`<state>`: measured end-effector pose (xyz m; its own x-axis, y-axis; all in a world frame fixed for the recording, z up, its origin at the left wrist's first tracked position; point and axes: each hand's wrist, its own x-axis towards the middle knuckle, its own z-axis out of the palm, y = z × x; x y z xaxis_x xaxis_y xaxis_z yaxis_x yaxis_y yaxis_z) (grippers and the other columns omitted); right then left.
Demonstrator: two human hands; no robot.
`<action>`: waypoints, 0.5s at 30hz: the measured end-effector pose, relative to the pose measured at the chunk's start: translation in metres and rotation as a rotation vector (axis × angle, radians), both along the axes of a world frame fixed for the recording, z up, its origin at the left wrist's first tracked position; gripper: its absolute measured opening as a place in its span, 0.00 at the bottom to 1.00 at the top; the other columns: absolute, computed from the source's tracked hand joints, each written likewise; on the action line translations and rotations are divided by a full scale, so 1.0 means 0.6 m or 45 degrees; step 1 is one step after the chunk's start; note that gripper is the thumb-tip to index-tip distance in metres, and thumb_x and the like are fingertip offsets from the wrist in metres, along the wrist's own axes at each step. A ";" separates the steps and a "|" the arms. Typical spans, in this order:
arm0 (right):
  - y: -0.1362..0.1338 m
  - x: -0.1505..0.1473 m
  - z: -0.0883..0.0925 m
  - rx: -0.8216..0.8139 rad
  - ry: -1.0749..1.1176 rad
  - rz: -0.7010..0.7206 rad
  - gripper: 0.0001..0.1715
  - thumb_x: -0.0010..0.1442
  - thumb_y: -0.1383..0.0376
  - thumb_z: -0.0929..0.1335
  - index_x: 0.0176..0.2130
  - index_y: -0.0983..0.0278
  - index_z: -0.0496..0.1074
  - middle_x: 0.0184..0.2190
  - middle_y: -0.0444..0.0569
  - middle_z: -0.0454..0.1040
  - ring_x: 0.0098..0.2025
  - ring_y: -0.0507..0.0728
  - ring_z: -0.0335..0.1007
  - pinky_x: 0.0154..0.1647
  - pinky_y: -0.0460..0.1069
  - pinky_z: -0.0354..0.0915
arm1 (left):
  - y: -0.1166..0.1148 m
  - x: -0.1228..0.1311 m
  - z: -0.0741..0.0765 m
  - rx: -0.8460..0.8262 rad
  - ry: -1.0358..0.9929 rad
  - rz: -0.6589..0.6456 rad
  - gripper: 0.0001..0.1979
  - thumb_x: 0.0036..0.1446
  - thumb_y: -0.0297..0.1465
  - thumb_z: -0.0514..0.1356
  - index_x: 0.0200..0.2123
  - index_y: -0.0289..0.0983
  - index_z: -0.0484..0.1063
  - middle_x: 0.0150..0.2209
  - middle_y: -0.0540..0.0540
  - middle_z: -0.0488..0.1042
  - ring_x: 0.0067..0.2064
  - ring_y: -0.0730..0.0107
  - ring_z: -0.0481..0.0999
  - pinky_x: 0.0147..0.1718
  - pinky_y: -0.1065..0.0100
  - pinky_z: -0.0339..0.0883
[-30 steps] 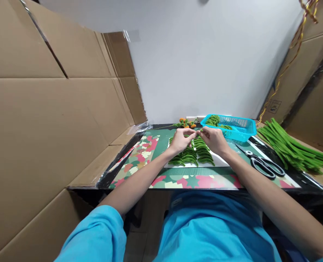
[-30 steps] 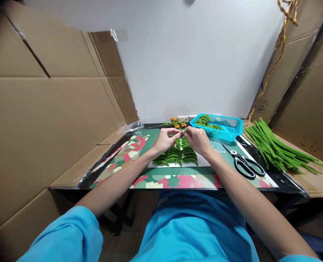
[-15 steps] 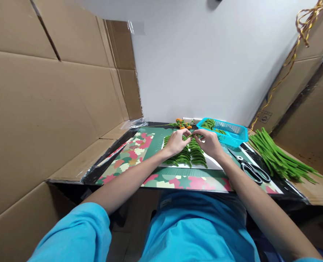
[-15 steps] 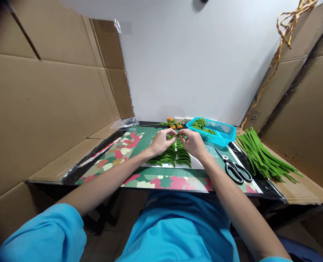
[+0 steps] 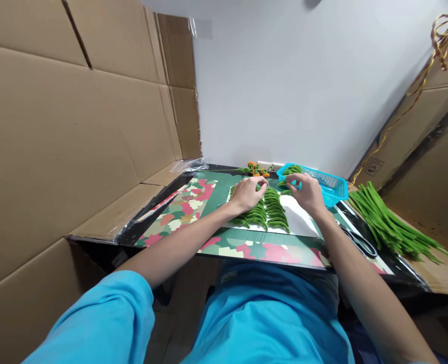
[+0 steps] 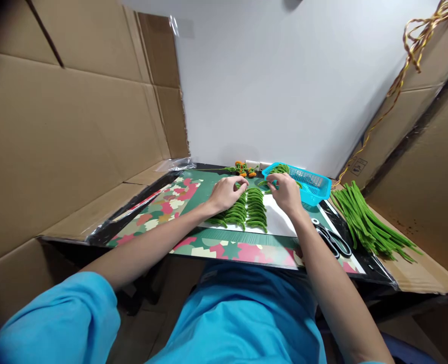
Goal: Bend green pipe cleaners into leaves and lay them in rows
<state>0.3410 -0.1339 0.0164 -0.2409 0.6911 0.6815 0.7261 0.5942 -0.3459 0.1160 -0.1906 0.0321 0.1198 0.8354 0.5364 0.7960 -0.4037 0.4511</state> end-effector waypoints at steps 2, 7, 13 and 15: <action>0.009 0.018 0.000 -0.092 -0.030 -0.081 0.13 0.64 0.67 0.70 0.46 0.62 0.83 0.42 0.51 0.85 0.37 0.59 0.77 0.43 0.52 0.70 | 0.002 -0.003 0.001 -0.007 -0.019 0.017 0.10 0.66 0.34 0.60 0.42 0.44 0.83 0.41 0.49 0.85 0.36 0.63 0.81 0.35 0.66 0.66; 0.022 0.032 -0.012 -0.226 -0.174 -0.110 0.12 0.62 0.69 0.71 0.44 0.61 0.85 0.39 0.49 0.86 0.34 0.58 0.79 0.39 0.50 0.68 | 0.007 -0.006 0.000 -0.010 -0.033 0.010 0.10 0.66 0.34 0.60 0.40 0.43 0.83 0.40 0.48 0.85 0.35 0.63 0.80 0.35 0.66 0.66; 0.019 0.023 -0.023 -0.286 -0.408 -0.156 0.13 0.62 0.67 0.72 0.44 0.57 0.85 0.41 0.50 0.86 0.41 0.63 0.81 0.37 0.50 0.65 | 0.006 -0.004 0.001 -0.021 -0.017 0.012 0.10 0.65 0.34 0.60 0.39 0.42 0.83 0.38 0.47 0.85 0.35 0.63 0.80 0.35 0.66 0.65; 0.019 0.022 -0.027 -0.296 -0.467 -0.176 0.13 0.62 0.67 0.71 0.43 0.56 0.85 0.41 0.50 0.86 0.42 0.63 0.81 0.37 0.50 0.65 | 0.006 -0.004 0.001 -0.025 -0.018 0.011 0.10 0.65 0.34 0.60 0.40 0.42 0.84 0.37 0.47 0.84 0.35 0.62 0.79 0.35 0.66 0.65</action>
<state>0.3539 -0.1227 0.0002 -0.3323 0.8583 0.3910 0.8926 0.4201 -0.1637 0.1139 -0.1871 0.0328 0.1051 0.8468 0.5215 0.7926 -0.3880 0.4703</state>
